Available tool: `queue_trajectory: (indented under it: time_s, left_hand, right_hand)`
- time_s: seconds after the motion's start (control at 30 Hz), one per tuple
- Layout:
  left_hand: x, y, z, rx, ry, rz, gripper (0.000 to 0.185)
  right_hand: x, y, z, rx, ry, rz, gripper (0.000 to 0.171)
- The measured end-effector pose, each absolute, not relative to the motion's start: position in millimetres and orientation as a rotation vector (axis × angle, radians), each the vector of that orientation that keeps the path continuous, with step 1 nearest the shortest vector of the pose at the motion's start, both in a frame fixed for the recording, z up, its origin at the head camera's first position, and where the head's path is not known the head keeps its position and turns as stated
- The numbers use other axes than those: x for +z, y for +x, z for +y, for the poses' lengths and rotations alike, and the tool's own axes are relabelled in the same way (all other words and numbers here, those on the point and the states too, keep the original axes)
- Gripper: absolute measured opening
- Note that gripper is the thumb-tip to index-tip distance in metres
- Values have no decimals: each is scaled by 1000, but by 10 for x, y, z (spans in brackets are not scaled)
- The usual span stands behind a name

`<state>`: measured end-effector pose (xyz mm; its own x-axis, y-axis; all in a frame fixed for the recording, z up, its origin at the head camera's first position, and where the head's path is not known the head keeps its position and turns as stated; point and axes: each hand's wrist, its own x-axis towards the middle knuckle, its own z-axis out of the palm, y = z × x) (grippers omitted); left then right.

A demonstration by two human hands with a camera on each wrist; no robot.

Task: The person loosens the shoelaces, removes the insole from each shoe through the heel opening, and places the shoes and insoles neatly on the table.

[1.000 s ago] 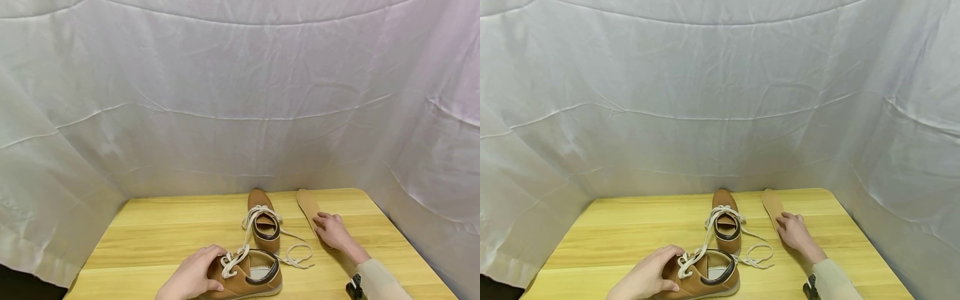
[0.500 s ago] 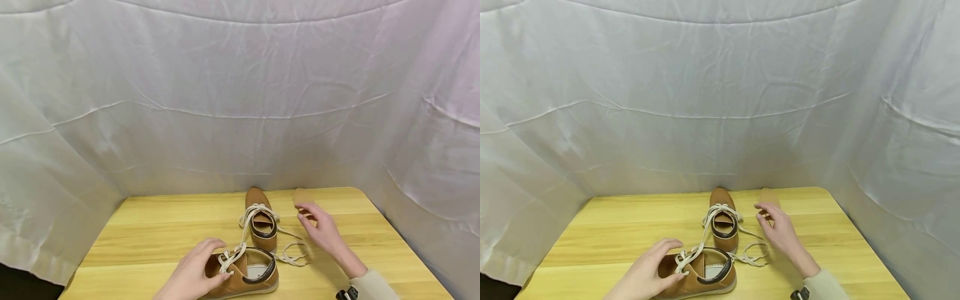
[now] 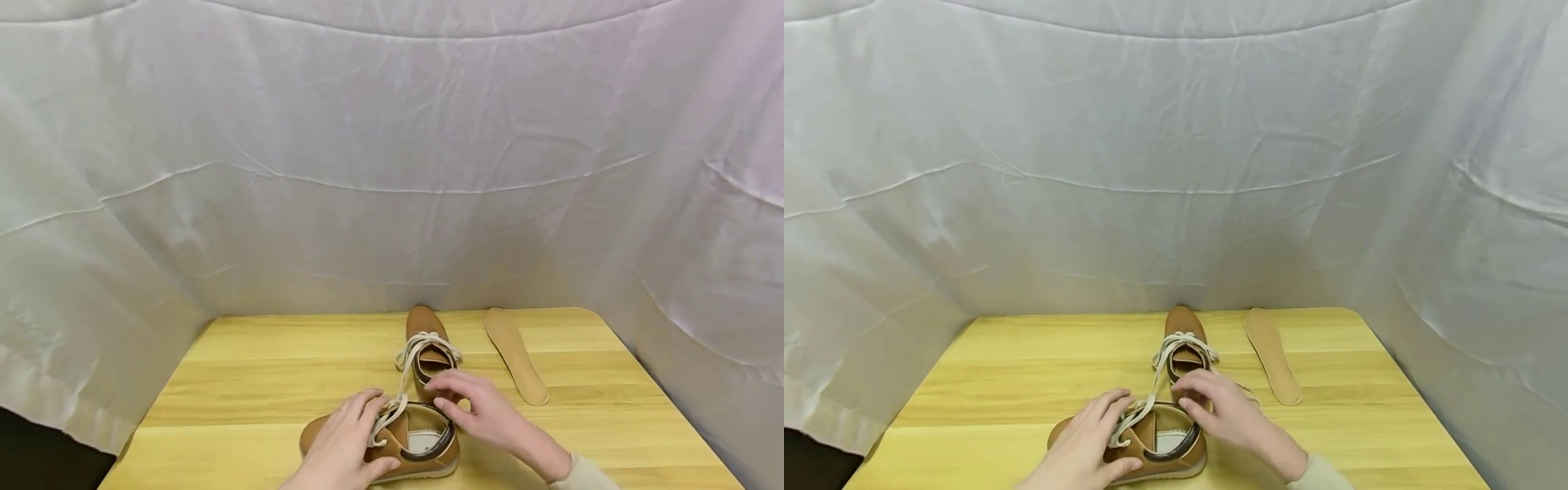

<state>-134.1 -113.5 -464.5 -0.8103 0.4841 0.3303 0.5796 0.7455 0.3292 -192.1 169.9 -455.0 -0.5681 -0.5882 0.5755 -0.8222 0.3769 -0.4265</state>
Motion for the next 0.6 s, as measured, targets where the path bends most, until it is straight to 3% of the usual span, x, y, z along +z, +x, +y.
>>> queue_trajectory:
  time_s: [0.23,0.6]
  left_hand:
    - [-4675,-1371,-1133,-607,-863,-2810,76]
    - [-4633,-1433,-1226,-514,-856,-2740,79]
  right_hand:
    - [-4644,-1882,1601,757,1314,-2353,23]
    - [-4647,-1771,1544,905,1211,-2502,23]
